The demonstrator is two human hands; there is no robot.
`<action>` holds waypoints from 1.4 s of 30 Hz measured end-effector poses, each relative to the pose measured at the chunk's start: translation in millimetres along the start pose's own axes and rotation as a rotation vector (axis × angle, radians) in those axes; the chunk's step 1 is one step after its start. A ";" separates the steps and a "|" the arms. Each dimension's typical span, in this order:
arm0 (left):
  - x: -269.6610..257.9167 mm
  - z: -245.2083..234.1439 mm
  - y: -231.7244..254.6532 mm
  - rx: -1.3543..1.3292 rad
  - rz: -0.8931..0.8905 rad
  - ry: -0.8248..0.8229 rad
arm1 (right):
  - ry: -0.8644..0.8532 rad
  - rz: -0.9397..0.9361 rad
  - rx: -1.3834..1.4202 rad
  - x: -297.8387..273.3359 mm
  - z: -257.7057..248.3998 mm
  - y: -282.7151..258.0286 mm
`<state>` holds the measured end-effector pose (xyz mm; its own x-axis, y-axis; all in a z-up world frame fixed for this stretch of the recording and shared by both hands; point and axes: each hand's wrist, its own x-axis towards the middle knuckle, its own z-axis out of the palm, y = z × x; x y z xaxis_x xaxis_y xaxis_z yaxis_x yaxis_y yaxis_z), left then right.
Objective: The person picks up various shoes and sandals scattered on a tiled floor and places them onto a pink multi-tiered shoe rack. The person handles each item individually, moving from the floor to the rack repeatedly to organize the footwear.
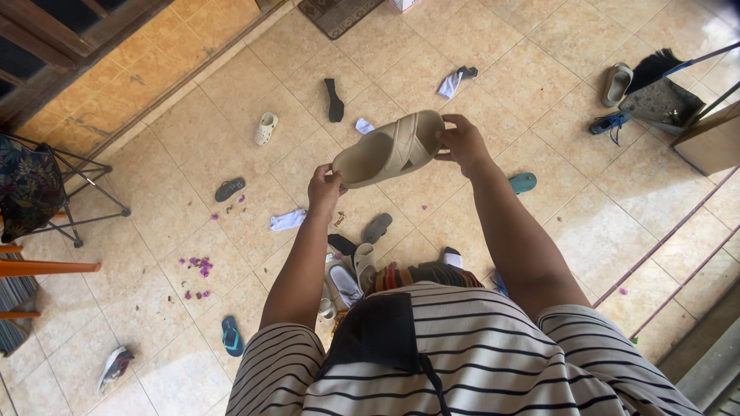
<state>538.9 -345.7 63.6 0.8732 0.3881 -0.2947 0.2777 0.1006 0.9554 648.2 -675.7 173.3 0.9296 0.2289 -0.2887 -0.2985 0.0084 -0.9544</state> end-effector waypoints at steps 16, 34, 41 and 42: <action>124.1 198.5 59.1 0.002 -0.061 0.038 | -0.003 0.029 -0.074 171.4 -155.1 -75.6; 385.9 377.5 148.6 0.216 -0.125 -0.373 | 0.280 0.018 -0.047 395.7 -290.6 -153.0; 455.3 484.9 172.2 0.233 -0.188 -0.456 | 0.318 0.013 -0.006 497.8 -386.2 -172.8; 466.6 506.5 176.8 0.219 -0.199 -0.456 | 0.339 0.023 -0.001 517.0 -402.0 -178.6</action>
<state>1198.2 -610.8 84.9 0.8671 -0.0603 -0.4944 0.4895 -0.0805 0.8683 1269.0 -950.1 163.9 0.9417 -0.1079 -0.3186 -0.3198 0.0061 -0.9475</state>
